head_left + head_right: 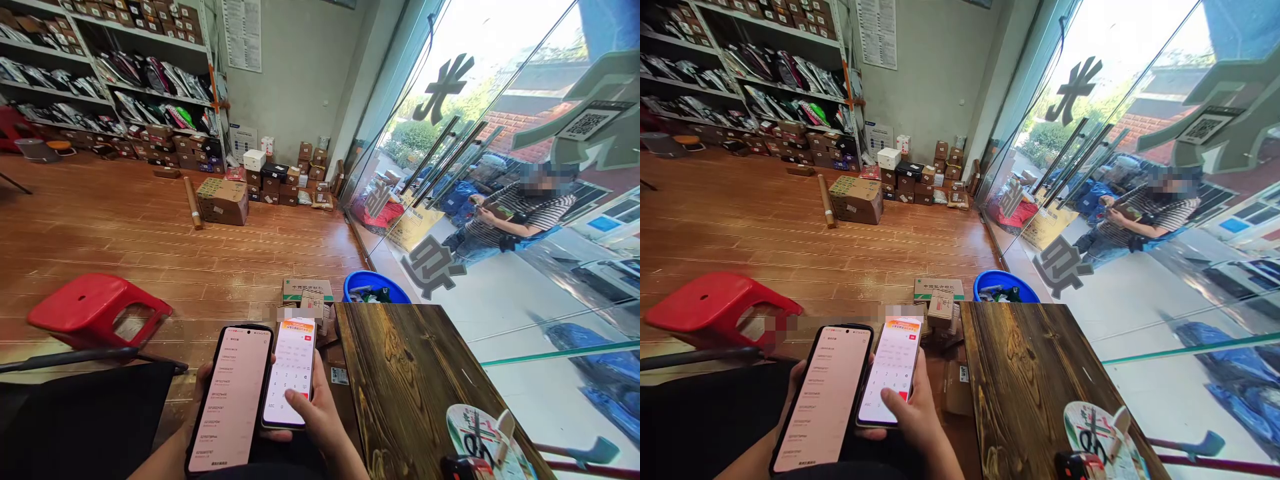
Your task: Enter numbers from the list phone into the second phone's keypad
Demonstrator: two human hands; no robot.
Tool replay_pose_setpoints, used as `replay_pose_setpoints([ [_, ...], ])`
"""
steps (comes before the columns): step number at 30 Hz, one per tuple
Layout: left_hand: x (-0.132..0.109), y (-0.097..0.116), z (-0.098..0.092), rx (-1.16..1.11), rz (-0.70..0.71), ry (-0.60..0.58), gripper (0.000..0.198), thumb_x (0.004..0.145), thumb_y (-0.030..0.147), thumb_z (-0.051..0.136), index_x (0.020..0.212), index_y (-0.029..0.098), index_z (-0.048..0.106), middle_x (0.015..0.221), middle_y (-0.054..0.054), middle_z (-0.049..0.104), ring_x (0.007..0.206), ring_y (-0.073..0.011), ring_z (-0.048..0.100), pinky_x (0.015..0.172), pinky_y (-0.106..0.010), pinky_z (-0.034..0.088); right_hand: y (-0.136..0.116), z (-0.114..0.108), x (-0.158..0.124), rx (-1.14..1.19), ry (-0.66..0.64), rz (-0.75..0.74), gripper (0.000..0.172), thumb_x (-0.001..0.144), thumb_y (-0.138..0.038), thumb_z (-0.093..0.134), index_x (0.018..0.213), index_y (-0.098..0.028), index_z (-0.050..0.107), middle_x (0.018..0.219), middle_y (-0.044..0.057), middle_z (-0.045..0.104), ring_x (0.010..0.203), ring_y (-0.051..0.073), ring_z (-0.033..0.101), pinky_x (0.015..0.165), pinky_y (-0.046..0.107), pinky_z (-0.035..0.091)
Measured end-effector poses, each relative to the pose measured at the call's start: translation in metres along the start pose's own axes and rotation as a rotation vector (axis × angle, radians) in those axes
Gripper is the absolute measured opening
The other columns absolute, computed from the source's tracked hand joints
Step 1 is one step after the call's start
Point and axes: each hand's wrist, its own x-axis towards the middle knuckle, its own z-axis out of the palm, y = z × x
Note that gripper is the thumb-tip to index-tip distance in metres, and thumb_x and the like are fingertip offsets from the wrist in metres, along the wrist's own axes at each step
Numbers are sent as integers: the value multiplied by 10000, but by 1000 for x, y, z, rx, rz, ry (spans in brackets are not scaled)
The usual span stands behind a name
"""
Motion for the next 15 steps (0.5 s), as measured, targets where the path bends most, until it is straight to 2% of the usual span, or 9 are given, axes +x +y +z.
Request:
replay_pose_setpoints([
  [3,1,0,2,-28,-18,19,665,711,593,454,1260,225,520,1322,-119,505,1244,-412,372,995,-619,208,2,0,3,-59,37,14,640,722,-384,650,1214,-225,272,1277,130,528,1149,253,521,980,426,384],
  [6,3,0,2,-96,-18,-13,787,651,708,409,1252,216,532,1317,-105,512,1237,-402,386,1008,-577,237,6,-2,5,29,49,35,626,724,-404,634,1216,-232,289,1267,116,546,1153,264,520,980,435,383],
  [9,4,2,2,-81,-9,-57,780,687,675,404,1287,184,491,1343,-121,483,1234,-404,389,1003,-576,246,8,-3,6,124,79,45,566,732,-382,623,1205,-248,341,1227,78,589,1143,249,532,977,407,391],
  [12,5,4,5,-20,-23,-59,682,745,554,445,1312,176,455,1349,-133,474,1226,-406,400,984,-591,260,7,0,10,230,102,42,482,732,-362,596,1162,-232,420,1131,70,650,1022,244,603,882,378,454],
  [15,5,2,7,-41,-36,-32,667,743,546,462,1304,186,466,1322,-132,507,1221,-397,411,962,-564,306,3,2,17,246,201,58,367,758,-391,555,1066,-197,506,1031,86,689,907,253,645,783,371,495],
])
